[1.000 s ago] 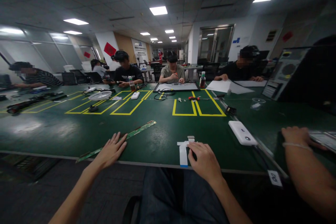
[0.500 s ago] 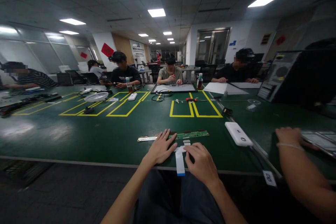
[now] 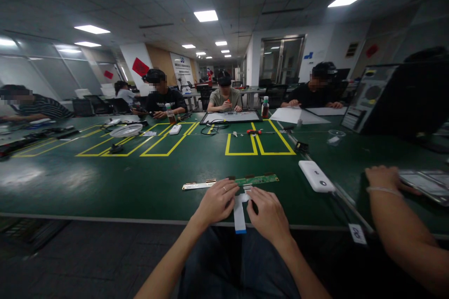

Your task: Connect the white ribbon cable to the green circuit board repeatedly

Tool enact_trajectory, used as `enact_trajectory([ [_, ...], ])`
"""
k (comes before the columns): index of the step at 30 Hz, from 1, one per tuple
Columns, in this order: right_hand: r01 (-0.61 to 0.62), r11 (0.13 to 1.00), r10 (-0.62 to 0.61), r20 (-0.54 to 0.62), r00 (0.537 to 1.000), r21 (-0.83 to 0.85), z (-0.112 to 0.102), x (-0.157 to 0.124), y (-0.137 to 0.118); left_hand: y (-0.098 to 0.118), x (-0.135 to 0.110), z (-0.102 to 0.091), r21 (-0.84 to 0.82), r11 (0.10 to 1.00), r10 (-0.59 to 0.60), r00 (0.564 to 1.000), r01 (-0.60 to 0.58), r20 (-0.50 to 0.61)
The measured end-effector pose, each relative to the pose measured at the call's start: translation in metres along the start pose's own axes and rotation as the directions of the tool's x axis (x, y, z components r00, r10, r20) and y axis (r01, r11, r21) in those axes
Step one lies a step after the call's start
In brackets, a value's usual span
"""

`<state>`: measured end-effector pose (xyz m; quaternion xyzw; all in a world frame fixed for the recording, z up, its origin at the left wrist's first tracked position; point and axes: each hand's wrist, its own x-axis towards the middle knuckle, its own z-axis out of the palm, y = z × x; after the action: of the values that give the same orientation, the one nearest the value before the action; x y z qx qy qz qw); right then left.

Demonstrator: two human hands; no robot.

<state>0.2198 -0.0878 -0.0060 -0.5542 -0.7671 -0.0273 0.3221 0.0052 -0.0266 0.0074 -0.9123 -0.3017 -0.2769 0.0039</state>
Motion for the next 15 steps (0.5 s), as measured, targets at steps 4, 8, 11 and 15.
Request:
enact_trajectory([
  [4,0.020,1.000,-0.020,0.027,0.999,-0.006,0.000,0.001,0.000,0.003,0.003,0.002,-0.069,0.995,-0.066,0.997,0.067,0.029],
  [8,0.006,1.000,-0.006,0.026,1.000,-0.018,0.000,0.001,0.000,-0.003,0.004,0.007,-0.075,0.990,-0.112,0.989,0.120,0.098],
  [11,-0.006,0.999,0.006,0.017,1.000,-0.032,0.001,0.000,-0.001,-0.007,0.003,0.009,-0.046,0.988,-0.142,0.980,0.150,0.141],
  [15,-0.005,0.999,0.005,0.008,1.000,-0.040,0.002,0.000,0.000,-0.008,0.004,0.008,-0.045,0.990,-0.127,0.978,0.136,0.164],
])
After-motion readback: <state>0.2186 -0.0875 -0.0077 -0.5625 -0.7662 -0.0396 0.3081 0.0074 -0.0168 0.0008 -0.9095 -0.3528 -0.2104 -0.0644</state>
